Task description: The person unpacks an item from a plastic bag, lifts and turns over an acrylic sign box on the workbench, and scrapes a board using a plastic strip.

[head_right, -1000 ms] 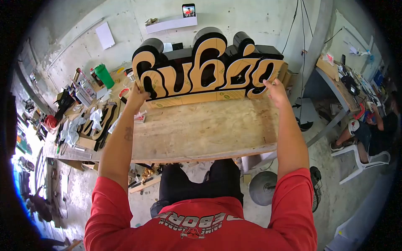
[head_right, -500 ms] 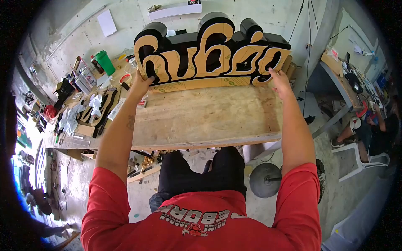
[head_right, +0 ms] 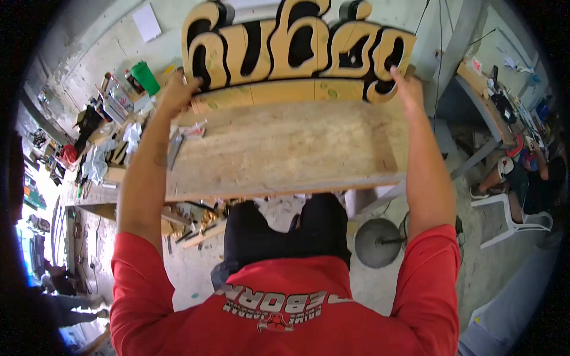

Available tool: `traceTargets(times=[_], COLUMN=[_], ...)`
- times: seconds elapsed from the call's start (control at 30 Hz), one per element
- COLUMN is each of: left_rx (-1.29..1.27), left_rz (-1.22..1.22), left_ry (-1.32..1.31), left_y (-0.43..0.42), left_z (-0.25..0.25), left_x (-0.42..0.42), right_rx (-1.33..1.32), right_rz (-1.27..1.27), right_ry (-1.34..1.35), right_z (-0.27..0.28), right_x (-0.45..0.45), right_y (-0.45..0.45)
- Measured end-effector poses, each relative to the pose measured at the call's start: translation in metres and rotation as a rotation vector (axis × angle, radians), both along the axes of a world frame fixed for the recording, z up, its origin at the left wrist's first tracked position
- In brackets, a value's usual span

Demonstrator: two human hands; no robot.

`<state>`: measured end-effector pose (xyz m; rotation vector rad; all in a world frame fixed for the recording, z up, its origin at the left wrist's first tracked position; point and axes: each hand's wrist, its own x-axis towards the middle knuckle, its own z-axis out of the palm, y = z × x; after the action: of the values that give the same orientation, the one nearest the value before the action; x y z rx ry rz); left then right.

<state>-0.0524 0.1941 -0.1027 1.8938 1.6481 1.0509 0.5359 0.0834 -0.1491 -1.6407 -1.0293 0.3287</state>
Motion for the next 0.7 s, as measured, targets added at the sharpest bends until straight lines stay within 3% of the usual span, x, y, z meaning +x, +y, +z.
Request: traceTargets(times=[0.03,0.1,0.37,0.7], left_rx=[-0.022,-0.069,-0.164,-0.274], left_rz=[-0.073,-0.115,-0.101,-0.068], left_ry=[-0.058,-0.166,-0.051,0.133], left_y=[-0.024,-0.037,-0.085,-0.176], left_z=[0.016,0.025,0.038,0.066], left_x=[0.007,0.006,-0.014,-0.033], right_rx=[0.046,-0.019,0.051,0.046], right_rz=[0.057,-0.009,-0.169,-0.129], right_ry=[0.14,0.101,-0.075,-0.018], right_z=[0.002,0.013,0.029,0.031], right_x=[-0.007,-0.011,-0.051,-0.074], right_y=[-0.006,-0.015,-0.067,-0.16])
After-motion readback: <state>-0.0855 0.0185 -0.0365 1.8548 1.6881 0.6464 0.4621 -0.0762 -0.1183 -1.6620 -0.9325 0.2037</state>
